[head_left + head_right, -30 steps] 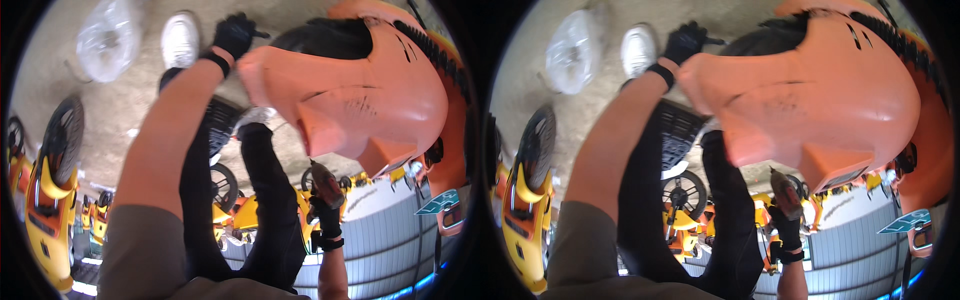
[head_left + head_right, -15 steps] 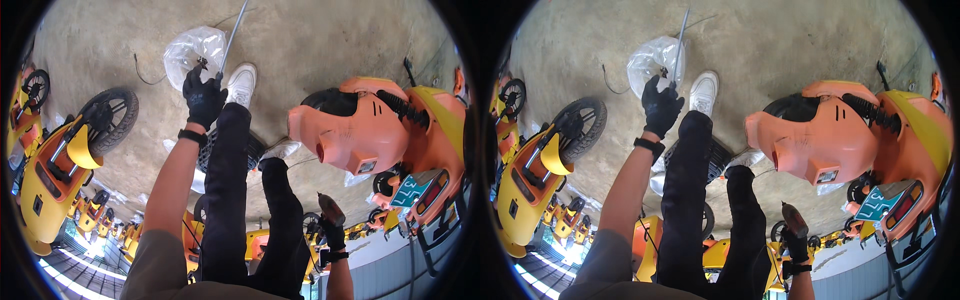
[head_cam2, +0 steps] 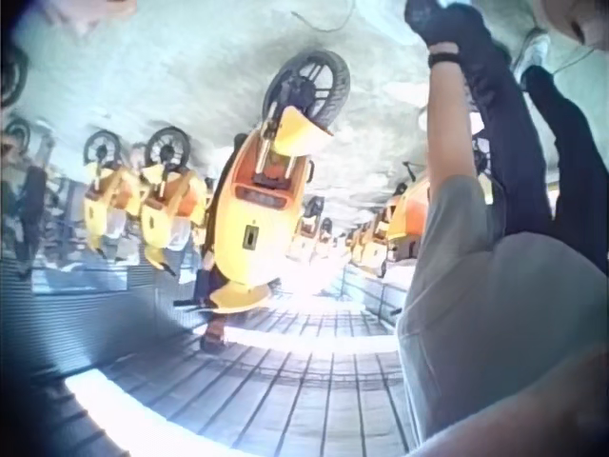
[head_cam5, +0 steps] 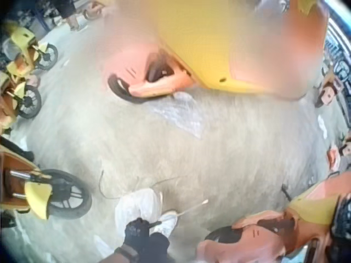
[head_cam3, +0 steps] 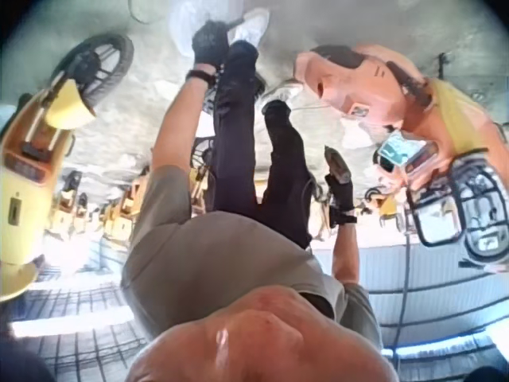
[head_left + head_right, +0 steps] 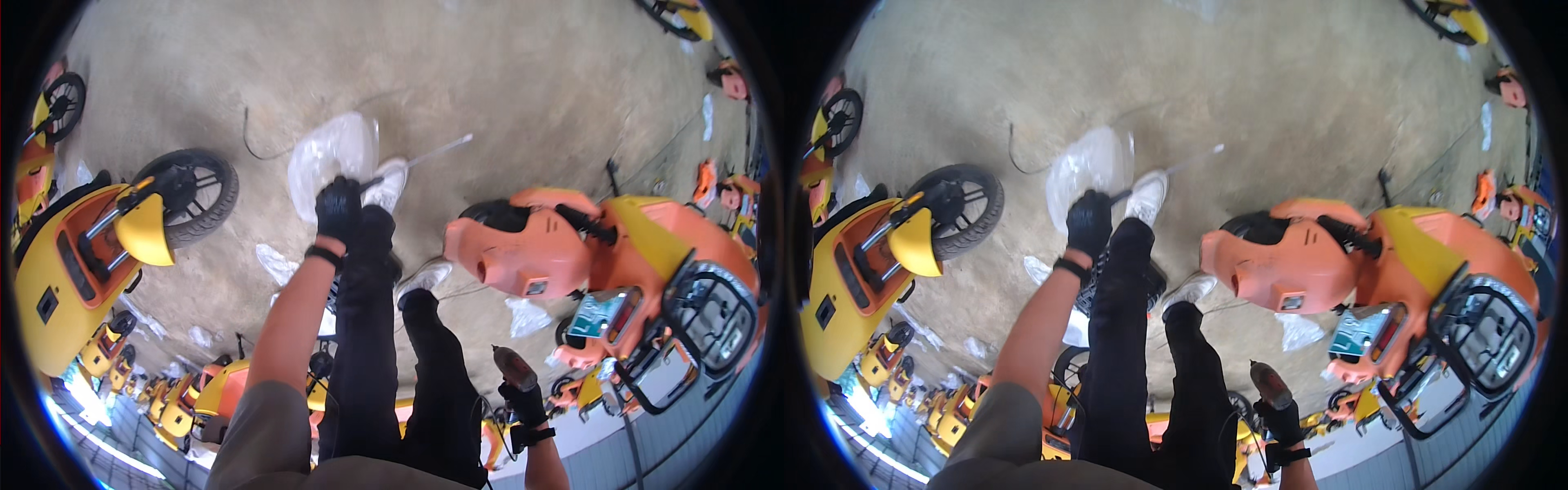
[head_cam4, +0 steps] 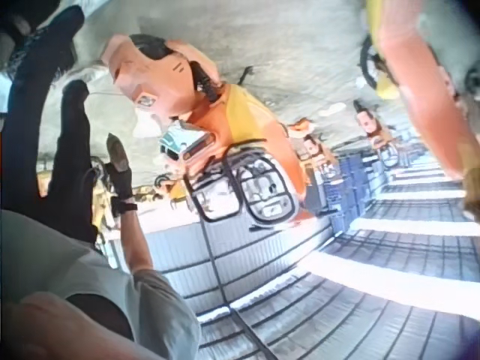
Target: The person unscrews and removes a license plate from a pink scooter using a power drill. The person then picks up a plastic bag and walks across a service bay filled with scooters to a second pink scooter, where they use the drill on the rear fender and handle small parts.
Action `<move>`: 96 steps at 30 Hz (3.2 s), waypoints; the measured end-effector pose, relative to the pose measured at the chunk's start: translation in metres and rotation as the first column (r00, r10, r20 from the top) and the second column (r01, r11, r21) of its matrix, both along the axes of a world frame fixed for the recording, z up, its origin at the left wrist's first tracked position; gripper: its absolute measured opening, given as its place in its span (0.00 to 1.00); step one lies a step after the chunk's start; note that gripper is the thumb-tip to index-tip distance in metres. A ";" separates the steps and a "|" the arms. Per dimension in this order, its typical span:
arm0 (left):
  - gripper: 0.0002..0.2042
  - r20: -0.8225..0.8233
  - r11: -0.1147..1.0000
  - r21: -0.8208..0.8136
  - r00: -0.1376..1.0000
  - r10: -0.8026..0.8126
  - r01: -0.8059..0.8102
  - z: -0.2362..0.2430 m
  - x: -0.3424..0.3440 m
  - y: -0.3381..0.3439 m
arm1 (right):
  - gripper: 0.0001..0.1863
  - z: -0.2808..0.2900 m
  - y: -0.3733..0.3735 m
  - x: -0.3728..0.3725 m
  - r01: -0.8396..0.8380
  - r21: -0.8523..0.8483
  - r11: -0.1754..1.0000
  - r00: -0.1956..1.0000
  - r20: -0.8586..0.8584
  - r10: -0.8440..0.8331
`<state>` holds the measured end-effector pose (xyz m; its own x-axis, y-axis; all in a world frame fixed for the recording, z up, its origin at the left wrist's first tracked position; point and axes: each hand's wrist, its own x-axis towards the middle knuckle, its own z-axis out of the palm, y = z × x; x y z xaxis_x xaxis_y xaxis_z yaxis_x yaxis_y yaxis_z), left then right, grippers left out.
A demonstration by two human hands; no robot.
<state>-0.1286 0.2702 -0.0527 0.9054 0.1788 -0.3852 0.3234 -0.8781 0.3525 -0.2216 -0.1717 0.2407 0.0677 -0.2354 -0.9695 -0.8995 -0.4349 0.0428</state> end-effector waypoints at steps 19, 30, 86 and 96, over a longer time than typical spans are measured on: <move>0.03 -0.047 0.852 0.274 0.879 0.475 -0.446 0.345 -0.300 -0.039 | 0.13 0.086 -0.043 0.128 -0.600 0.026 0.800 0.576 0.708 0.409; 0.08 -0.080 0.535 0.323 0.541 0.837 -0.780 0.422 -0.425 -0.139 | 0.05 0.076 -0.080 0.197 -0.931 -0.355 0.084 -0.251 0.790 0.559; 0.13 -0.086 -0.060 0.238 -0.083 0.993 -0.969 0.398 -0.550 -0.262 | 0.16 0.037 0.017 0.146 -0.596 -0.364 -0.716 -0.790 0.423 0.443; 0.13 -0.089 -0.056 0.175 -0.072 0.993 -0.983 0.427 -0.507 -0.211 | 0.19 0.004 0.015 0.163 -0.930 0.015 -0.367 -0.346 0.305 0.888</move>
